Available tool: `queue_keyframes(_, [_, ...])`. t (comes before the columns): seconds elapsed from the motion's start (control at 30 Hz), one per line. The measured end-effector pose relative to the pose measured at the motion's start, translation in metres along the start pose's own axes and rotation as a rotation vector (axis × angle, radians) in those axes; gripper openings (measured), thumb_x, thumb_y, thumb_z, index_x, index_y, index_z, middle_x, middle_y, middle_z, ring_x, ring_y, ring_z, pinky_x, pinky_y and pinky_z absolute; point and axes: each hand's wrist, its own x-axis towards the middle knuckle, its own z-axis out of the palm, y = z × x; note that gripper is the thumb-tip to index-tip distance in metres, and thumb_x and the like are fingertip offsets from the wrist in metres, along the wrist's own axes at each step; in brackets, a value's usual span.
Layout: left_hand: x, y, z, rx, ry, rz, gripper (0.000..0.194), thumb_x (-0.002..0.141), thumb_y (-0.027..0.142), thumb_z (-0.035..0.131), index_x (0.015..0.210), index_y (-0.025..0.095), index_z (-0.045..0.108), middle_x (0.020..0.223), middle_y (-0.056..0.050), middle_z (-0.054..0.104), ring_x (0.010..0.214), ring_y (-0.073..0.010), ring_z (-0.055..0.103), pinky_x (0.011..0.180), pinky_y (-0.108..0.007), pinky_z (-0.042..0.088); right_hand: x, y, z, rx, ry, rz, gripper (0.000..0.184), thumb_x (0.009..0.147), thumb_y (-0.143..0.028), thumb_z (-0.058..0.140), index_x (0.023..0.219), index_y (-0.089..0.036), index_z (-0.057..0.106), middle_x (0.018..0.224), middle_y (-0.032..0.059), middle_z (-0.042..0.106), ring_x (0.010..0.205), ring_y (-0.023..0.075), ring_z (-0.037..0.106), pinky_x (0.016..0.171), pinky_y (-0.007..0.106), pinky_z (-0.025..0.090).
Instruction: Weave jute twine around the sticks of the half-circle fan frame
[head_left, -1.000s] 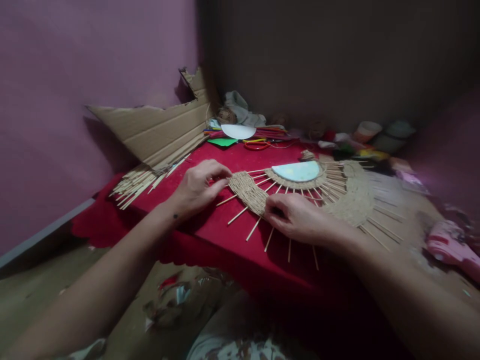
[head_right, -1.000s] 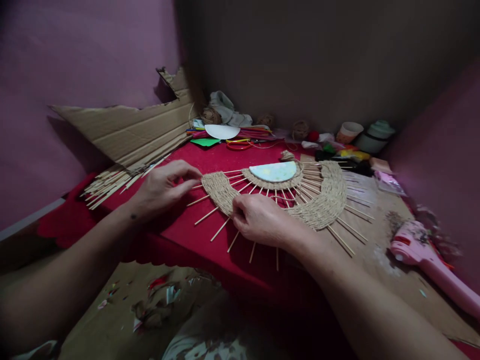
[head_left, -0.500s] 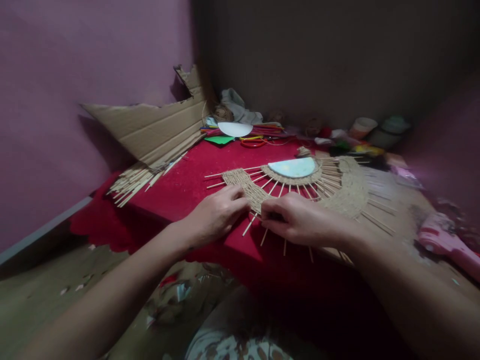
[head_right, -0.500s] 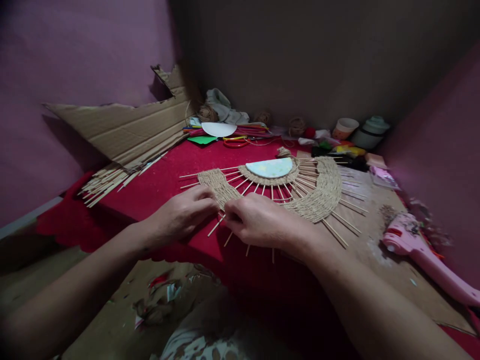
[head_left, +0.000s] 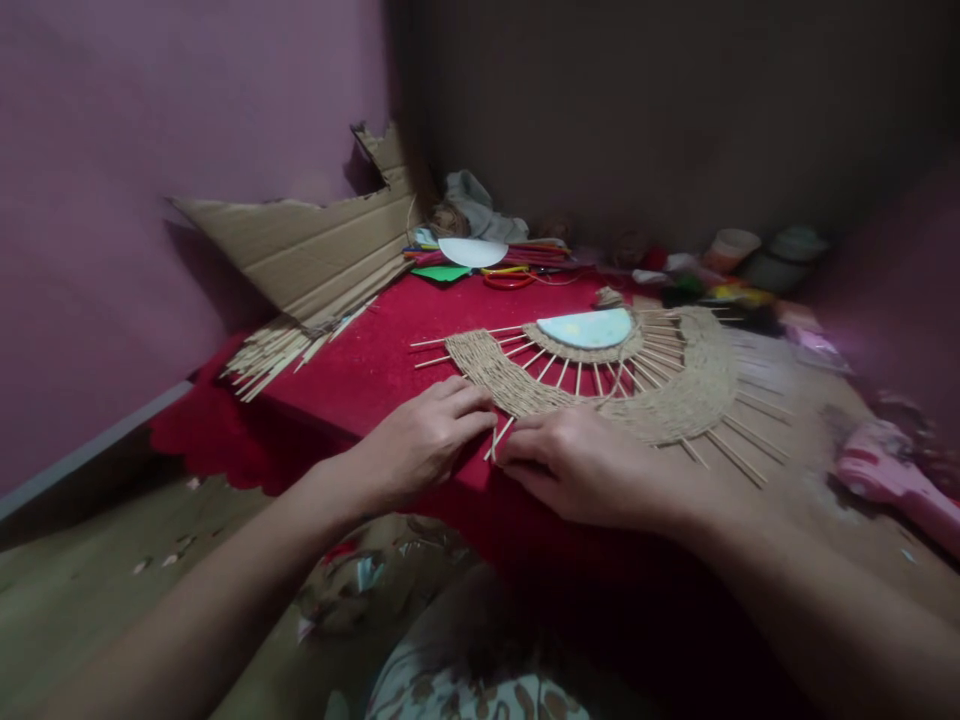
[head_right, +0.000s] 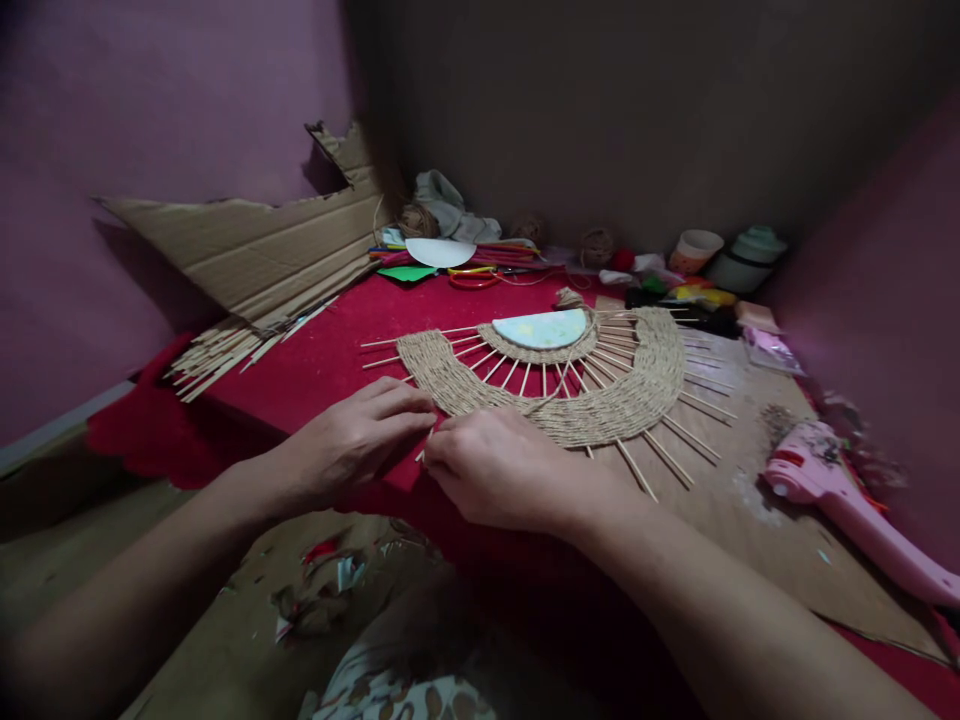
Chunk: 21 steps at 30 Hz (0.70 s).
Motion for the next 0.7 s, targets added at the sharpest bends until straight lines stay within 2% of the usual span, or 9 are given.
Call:
queue_keyframes(0.17, [0.001,-0.005,-0.001,-0.092,-0.003,0.036,0.025,0.090,0.012,0.040,0.104,0.012,0.061,0.106,-0.012,0.061,0.096,-0.0203,0.052,0.084,-0.034,0.047,0.000,-0.002,0.019,-0.305,0.056,-0.144,0.020,0.087,-0.013,0.043,0.084,-0.015,0.063,0.079,0.0063,0.066,0.064,0.0147,0.054,0.057,0.030,0.031])
queue_keyframes(0.37, [0.012,-0.002,-0.011,-0.139,-0.098,-0.006,0.025,0.092,0.017,0.038,0.092,0.014,0.063,0.092,-0.009,0.061,0.085,-0.0162,0.054,0.076,-0.029,0.046,-0.007,-0.015,0.027,-0.509,0.108,-0.277,0.025,0.089,-0.009,0.038,0.080,-0.014,0.061,0.074,0.0067,0.062,0.060,0.0172,0.052,0.053,0.032,0.029])
queue_keyframes(0.53, [0.017,0.003,-0.006,-0.093,-0.075,-0.068,0.025,0.091,0.018,0.042,0.074,0.014,0.061,0.078,-0.006,0.058,0.074,-0.0145,0.052,0.066,-0.026,0.042,-0.011,-0.022,0.030,-0.613,0.144,-0.299,0.021,0.087,-0.009,0.041,0.081,-0.013,0.061,0.070,0.0067,0.059,0.058,0.0183,0.051,0.050,0.032,0.027])
queue_keyframes(0.7, [0.015,0.002,-0.007,-0.156,-0.023,-0.104,0.019,0.090,0.016,0.044,0.086,0.014,0.062,0.086,-0.006,0.059,0.081,-0.0150,0.054,0.073,-0.026,0.044,-0.014,-0.017,0.030,-0.579,0.128,-0.257,0.021,0.089,-0.010,0.040,0.083,-0.013,0.060,0.073,0.0065,0.060,0.060,0.0179,0.051,0.053,0.032,0.030])
